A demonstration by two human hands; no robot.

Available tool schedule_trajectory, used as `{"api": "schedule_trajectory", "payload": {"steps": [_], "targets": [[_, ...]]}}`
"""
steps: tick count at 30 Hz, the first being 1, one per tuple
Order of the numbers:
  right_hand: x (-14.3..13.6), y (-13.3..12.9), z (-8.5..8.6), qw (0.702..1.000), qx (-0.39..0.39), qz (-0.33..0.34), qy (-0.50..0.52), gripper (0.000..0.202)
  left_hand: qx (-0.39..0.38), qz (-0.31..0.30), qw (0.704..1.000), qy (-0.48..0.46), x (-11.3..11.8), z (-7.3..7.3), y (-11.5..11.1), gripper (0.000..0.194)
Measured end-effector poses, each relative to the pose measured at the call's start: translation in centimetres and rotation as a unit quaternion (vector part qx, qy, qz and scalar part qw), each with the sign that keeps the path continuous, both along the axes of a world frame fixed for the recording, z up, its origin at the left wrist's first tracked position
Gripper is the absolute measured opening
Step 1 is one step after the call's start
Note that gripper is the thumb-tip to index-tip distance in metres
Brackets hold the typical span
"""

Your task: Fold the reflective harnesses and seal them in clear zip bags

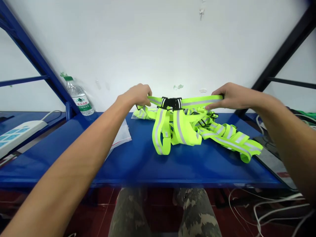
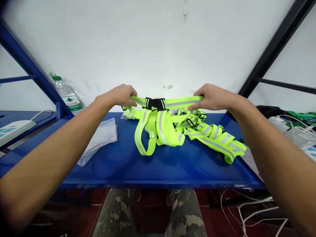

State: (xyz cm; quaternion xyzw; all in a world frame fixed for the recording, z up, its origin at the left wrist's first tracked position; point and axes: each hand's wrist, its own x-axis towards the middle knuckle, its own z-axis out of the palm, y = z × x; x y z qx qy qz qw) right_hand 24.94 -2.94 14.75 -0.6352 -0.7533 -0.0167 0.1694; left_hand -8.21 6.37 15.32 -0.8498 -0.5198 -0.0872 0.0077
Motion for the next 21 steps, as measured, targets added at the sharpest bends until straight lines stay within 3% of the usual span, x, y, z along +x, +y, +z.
{"api": "schedule_trajectory", "payload": {"steps": [4, 8, 10, 12, 15, 18, 21], "targets": [[1.4, 0.1, 1.3, 0.992, 0.023, -0.095, -0.077, 0.039, 0.084, 0.030, 0.994, -0.071, -1.0, 0.0, 0.9, 0.022], [3.3, 0.5, 1.5, 0.978, 0.148, -0.060, -0.132, 0.032, 0.131, 0.020, 0.978, -0.161, -2.0, 0.1, 1.6, 0.025], [3.9, 0.4, 1.6, 0.977, 0.146, -0.073, -0.141, 0.034, 0.085, 0.006, 0.971, -0.223, -2.3, 0.3, 1.5, 0.028], [4.0, 0.2, 1.6, 0.979, 0.092, -0.136, -0.119, 0.038, 0.004, -0.015, 0.953, -0.303, -2.6, 0.4, 1.2, 0.032], [3.6, -0.4, 1.8, 0.975, 0.096, -0.189, -0.064, 0.040, -0.082, -0.041, 0.897, -0.432, -2.8, 0.5, 0.9, 0.036], [3.2, -0.8, 2.2, 0.968, 0.203, -0.148, -0.012, 0.037, -0.090, -0.048, 0.859, -0.501, -2.8, 0.9, 0.6, 0.035], [3.2, -1.1, 2.6, 0.972, 0.215, -0.086, -0.032, 0.052, -0.079, -0.068, 0.861, -0.497, -2.8, 1.5, 0.3, 0.026]]}}
